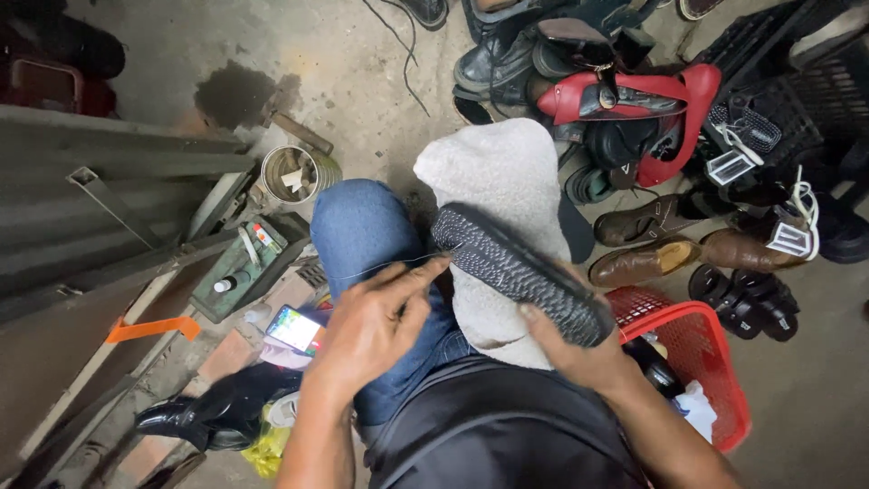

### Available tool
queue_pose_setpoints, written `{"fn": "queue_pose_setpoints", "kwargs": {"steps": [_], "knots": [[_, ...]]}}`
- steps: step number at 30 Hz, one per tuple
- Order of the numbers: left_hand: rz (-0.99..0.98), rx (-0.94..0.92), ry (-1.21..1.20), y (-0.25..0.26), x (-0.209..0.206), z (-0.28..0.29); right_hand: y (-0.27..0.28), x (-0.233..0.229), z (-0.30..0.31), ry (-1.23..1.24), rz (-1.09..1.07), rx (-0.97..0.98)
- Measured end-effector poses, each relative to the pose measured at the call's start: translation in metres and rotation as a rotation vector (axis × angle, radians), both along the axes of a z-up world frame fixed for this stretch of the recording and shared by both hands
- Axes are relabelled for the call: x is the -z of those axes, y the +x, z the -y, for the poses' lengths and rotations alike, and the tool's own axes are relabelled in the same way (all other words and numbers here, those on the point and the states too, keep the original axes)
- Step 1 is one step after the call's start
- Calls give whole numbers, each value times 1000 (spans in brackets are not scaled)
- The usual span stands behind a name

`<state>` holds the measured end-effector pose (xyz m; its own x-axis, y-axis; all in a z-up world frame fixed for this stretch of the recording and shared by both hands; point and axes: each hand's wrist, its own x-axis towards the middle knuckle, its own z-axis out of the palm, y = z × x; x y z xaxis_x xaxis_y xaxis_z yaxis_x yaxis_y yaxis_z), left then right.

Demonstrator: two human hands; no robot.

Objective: The person sits on the floor and sews a black slipper using a needle and thread. They hold the slipper on their lap and repeatedly push the needle through the sole while pulling the thread to stitch it.

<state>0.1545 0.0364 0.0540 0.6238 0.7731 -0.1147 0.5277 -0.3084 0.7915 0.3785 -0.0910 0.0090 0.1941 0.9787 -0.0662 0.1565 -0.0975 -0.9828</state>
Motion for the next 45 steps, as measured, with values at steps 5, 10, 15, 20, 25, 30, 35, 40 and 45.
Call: {"fn": "queue_pose_setpoints", "kwargs": {"steps": [5,10,15,20,25,30,35,40,45], "knots": [[-84,132,-56,-2,6,-19,-17,-14,-3,240,346,-163],[-30,150,-68,-7,15,-25,-23,8,-3,299,435,-262],[-90,51,-98,-39,37,-16,-34,-4,-13,279,397,-411],[90,-3,-14,-50,46,-14,-1,25,-11,306,749,-395],[152,-20,-40,-53,62,-12,-4,-9,-49,311,862,-86],[170,-39,-54,-52,56,-11,-37,11,-58,398,864,-184],[164,-35,-46,-52,55,-8,-23,-31,-54,184,202,-339],[177,-43,-36,-49,58,-8,-24,-20,-60,-7,22,-313],[152,-43,11,-46,53,-6,-41,8,-67,140,422,-234]]}}
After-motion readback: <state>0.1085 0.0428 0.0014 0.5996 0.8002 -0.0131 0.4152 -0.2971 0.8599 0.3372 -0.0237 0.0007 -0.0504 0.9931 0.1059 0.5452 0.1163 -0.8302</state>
